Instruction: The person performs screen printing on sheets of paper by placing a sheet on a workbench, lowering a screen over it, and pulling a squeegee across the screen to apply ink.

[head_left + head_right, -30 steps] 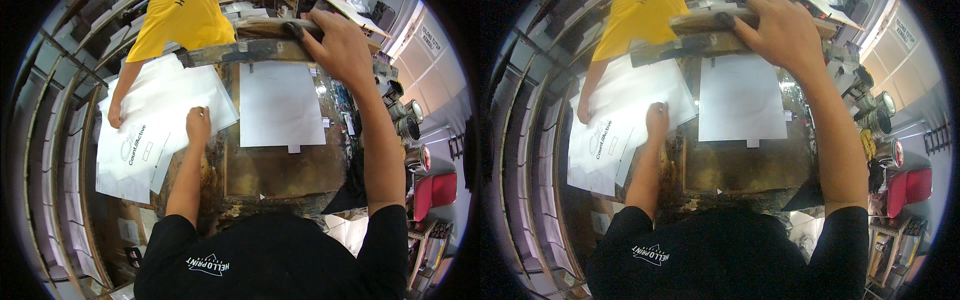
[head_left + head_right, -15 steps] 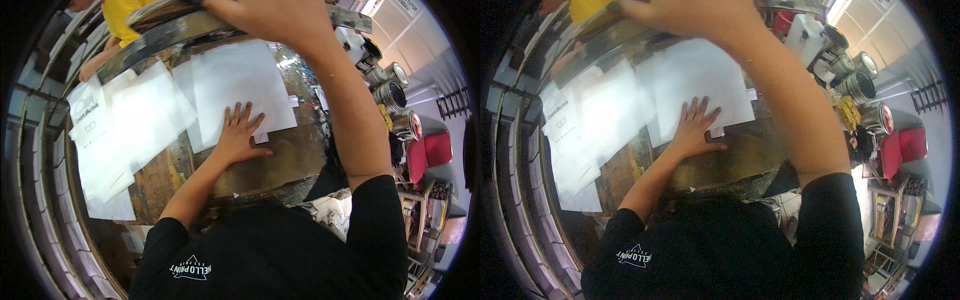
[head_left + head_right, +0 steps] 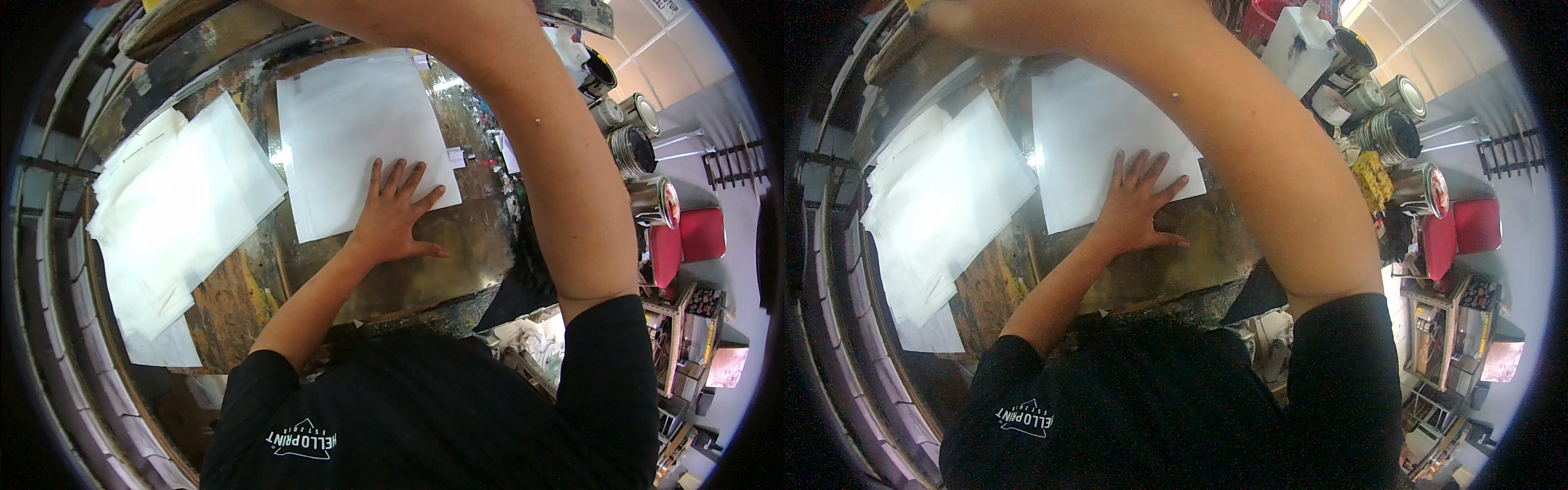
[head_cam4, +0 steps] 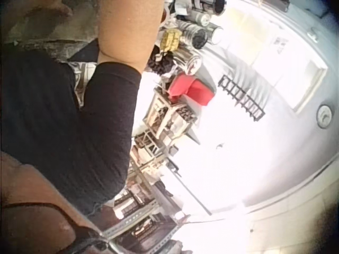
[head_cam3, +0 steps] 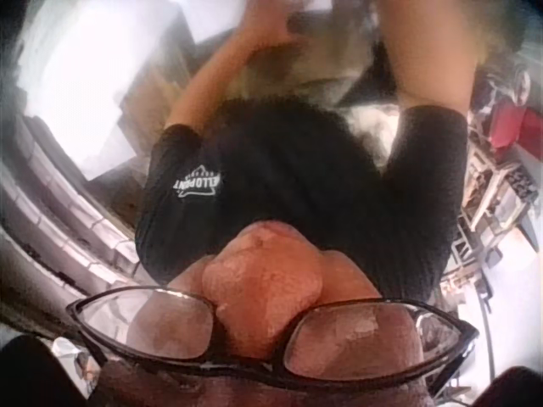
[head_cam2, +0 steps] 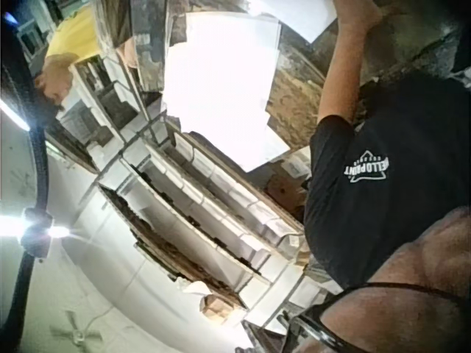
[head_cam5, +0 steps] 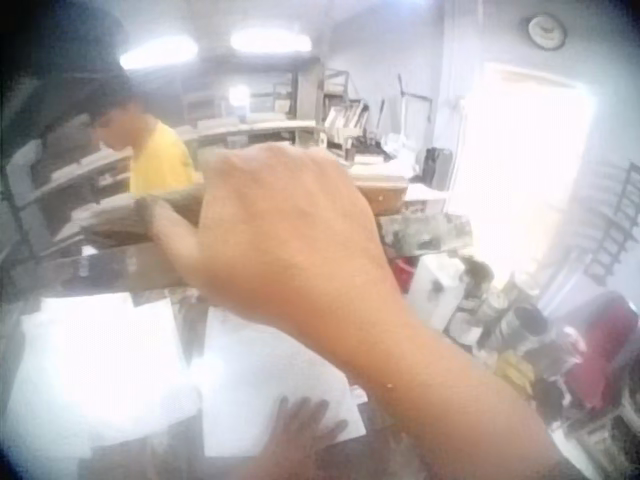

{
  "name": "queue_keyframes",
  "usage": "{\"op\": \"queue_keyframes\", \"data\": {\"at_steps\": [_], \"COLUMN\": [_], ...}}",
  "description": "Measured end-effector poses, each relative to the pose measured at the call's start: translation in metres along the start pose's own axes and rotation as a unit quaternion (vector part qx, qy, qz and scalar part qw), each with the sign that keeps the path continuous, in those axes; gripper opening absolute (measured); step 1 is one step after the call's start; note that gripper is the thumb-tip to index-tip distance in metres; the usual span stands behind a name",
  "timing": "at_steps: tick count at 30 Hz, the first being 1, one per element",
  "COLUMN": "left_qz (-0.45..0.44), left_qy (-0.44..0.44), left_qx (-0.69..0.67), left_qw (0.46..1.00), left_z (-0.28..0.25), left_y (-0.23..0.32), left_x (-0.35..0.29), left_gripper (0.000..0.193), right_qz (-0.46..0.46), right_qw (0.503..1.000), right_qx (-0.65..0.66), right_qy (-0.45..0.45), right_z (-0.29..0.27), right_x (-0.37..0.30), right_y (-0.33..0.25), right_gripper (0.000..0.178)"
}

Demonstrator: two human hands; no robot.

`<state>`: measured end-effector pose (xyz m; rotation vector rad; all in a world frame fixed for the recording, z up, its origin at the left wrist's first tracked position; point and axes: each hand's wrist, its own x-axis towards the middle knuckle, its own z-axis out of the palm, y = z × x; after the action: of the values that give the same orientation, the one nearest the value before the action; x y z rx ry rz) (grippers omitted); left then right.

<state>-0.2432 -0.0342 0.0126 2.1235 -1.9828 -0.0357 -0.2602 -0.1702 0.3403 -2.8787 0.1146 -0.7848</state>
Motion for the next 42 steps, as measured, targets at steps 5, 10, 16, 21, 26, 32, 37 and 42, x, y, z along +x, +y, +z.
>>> {"op": "queue_keyframes", "data": {"at_steps": [5,10,16,21,26,32,37,42], "left_qz": [0.01,0.008,-0.136,-0.236,-0.376,-0.333,-0.338,-0.383], "left_qy": [0.01,0.029,0.244,0.459,0.319,0.265,0.24,0.21], "left_qx": [0.004,0.016,-0.176,-0.545,-0.362,-0.022,-0.052,-0.089], "left_qw": [1.0,0.999,0.944,0.661,0.791,0.904,0.909,0.895], "left_z": [0.006,0.02,-0.057,-0.144,-0.095,-0.031,-0.033,-0.037], "left_y": [-0.003,-0.004,-0.018,-0.046,-0.032,-0.043,-0.047,-0.044], "left_x": [-0.003,-0.003,-0.028,-0.122,-0.184,-0.206,-0.209,-0.208], "left_gripper": [0.111,0.114,0.111,0.101,0.104,0.127,0.13,0.128], "right_qz": [0.019,0.033,0.006,-0.069,-0.072,-0.05,-0.037,-0.009], "right_qw": [0.997,0.996,0.995,0.99,0.978,0.99,0.981,0.979], "right_qx": [-0.065,-0.072,-0.084,-0.117,-0.049,-0.133,-0.19,-0.198], "right_qy": [0.041,0.034,0.06,0.023,-0.188,-0.014,0.009,-0.045], "right_z": [0.009,0.013,0.015,0.065,0.137,0.248,0.316,0.334], "right_x": [0.007,0.01,-0.01,-0.082,-0.135,-0.071,0.019,0.022], "right_y": [0.001,-0.004,-0.008,-0.002,0.027,0.09,0.144,0.154], "right_gripper": [0.051,0.051,0.057,0.044,0.054,0.046,0.039,0.053]}}
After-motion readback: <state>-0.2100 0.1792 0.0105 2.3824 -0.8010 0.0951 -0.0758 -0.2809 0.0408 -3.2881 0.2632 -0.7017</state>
